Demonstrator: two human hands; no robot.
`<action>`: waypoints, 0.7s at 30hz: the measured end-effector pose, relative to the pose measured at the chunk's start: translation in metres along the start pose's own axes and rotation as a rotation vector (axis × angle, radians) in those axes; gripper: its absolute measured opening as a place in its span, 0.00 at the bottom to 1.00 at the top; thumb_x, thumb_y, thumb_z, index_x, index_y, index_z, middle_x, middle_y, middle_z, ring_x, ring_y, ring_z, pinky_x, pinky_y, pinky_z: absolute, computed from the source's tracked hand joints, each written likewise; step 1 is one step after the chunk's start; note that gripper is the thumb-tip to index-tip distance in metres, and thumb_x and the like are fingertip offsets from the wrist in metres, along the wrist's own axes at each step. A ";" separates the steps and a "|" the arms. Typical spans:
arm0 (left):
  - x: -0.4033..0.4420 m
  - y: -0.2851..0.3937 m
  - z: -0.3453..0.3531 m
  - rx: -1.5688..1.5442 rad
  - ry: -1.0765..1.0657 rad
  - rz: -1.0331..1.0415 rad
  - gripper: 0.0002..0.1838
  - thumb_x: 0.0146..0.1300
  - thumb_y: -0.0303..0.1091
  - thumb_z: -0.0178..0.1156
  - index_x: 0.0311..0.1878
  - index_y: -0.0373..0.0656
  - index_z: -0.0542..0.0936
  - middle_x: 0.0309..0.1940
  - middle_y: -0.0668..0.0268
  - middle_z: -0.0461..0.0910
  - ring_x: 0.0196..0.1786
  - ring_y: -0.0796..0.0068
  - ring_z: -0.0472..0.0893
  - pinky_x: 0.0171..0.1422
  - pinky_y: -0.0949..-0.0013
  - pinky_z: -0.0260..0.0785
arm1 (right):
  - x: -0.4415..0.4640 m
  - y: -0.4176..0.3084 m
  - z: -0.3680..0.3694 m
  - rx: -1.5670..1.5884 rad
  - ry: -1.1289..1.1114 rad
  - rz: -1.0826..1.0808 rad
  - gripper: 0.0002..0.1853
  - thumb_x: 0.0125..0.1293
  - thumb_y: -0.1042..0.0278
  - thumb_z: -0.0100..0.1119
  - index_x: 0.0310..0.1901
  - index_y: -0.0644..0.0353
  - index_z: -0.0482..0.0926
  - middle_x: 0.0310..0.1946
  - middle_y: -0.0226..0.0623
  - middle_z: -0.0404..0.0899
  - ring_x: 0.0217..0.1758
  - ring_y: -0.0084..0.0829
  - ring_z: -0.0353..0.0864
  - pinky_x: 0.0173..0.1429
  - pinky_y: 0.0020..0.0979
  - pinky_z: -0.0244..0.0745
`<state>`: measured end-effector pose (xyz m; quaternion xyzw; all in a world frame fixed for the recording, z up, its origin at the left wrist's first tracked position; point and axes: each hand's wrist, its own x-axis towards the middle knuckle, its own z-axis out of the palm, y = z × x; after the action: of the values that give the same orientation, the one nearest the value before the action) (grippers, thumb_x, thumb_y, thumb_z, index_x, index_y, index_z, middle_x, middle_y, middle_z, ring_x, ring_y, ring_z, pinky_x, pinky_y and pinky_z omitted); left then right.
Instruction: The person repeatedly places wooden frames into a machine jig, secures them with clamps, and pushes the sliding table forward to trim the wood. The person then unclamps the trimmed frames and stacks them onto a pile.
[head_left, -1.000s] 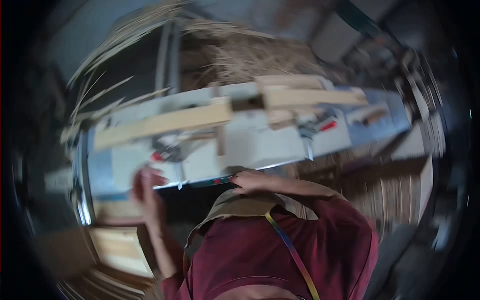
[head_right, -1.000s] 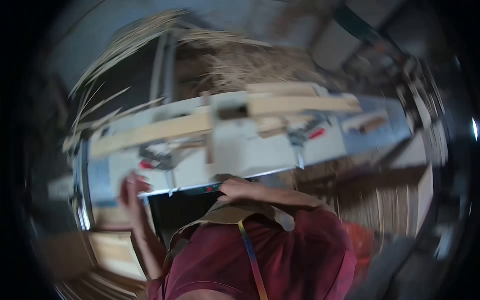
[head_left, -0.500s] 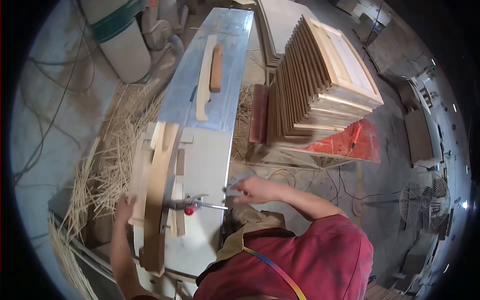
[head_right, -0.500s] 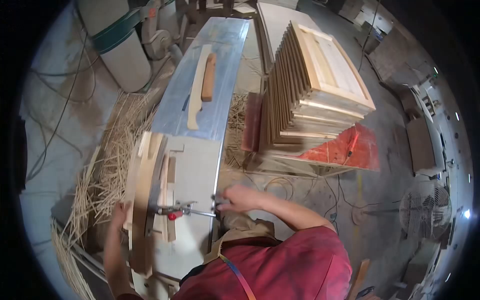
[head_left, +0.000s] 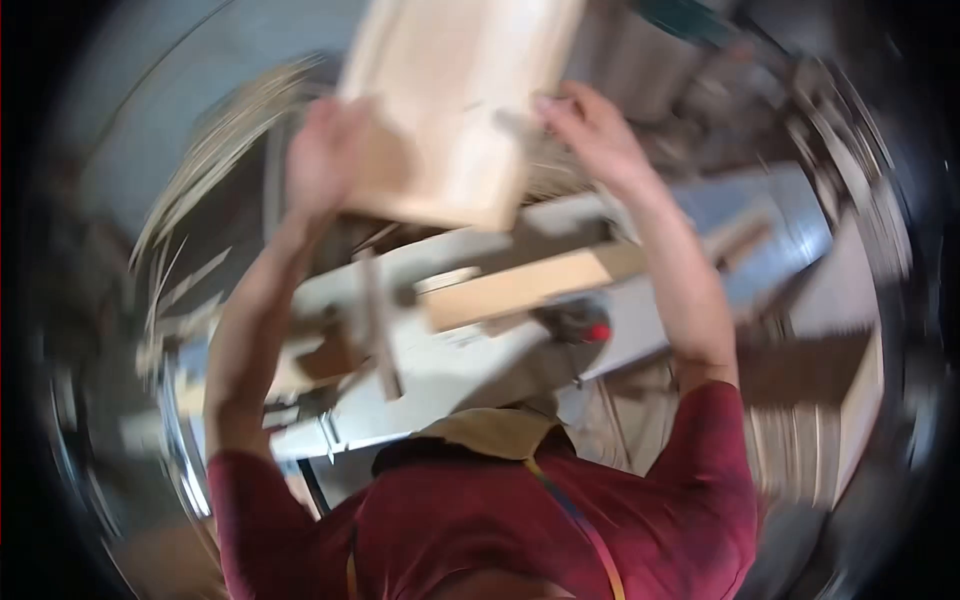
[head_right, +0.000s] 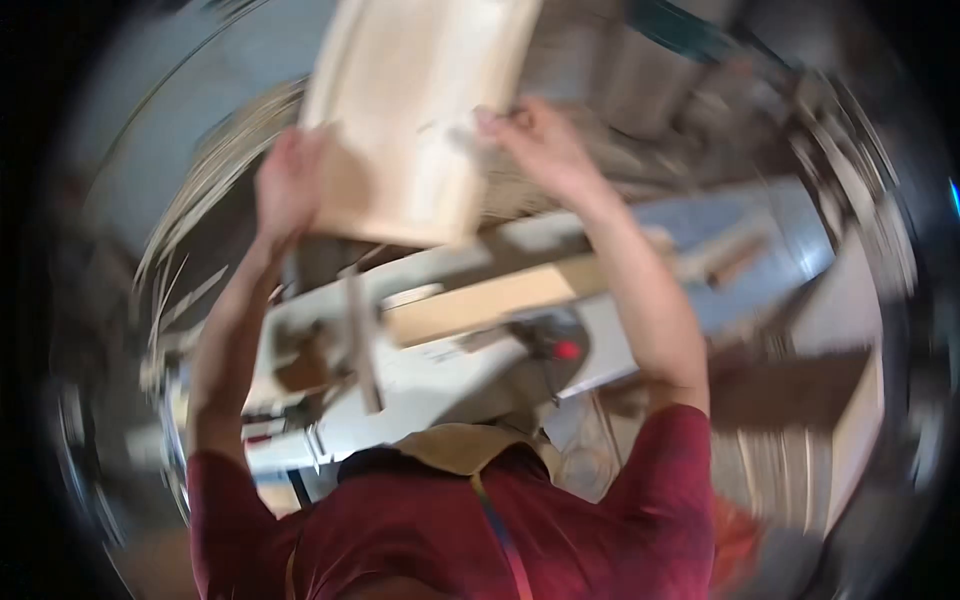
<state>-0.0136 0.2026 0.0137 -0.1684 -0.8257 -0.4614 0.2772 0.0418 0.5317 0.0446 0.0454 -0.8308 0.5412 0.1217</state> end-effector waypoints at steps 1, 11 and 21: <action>-0.005 0.003 -0.023 -0.009 0.056 -0.058 0.15 0.75 0.41 0.60 0.43 0.37 0.79 0.30 0.59 0.82 0.35 0.70 0.81 0.45 0.62 0.73 | 0.022 -0.021 0.041 0.072 -0.060 0.002 0.21 0.72 0.54 0.68 0.49 0.67 0.80 0.37 0.30 0.81 0.39 0.21 0.78 0.44 0.28 0.75; -0.141 -0.041 -0.261 0.189 0.054 -0.754 0.21 0.74 0.47 0.62 0.34 0.36 0.81 0.21 0.67 0.79 0.22 0.81 0.78 0.24 0.73 0.71 | 0.095 -0.115 0.350 0.287 -0.580 -0.157 0.19 0.73 0.60 0.66 0.56 0.67 0.79 0.46 0.39 0.86 0.45 0.24 0.83 0.50 0.31 0.80; -0.339 0.004 -0.241 0.395 0.500 -0.648 0.09 0.67 0.30 0.67 0.39 0.32 0.81 0.32 0.61 0.82 0.29 0.75 0.80 0.35 0.71 0.73 | 0.056 0.014 0.537 -0.272 -0.945 -0.431 0.25 0.69 0.57 0.68 0.63 0.59 0.78 0.49 0.46 0.87 0.50 0.41 0.88 0.56 0.40 0.79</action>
<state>0.3291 -0.0090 -0.0900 0.2712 -0.8159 -0.3845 0.3362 -0.0969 0.0520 -0.1604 0.4373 -0.8295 0.3121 -0.1525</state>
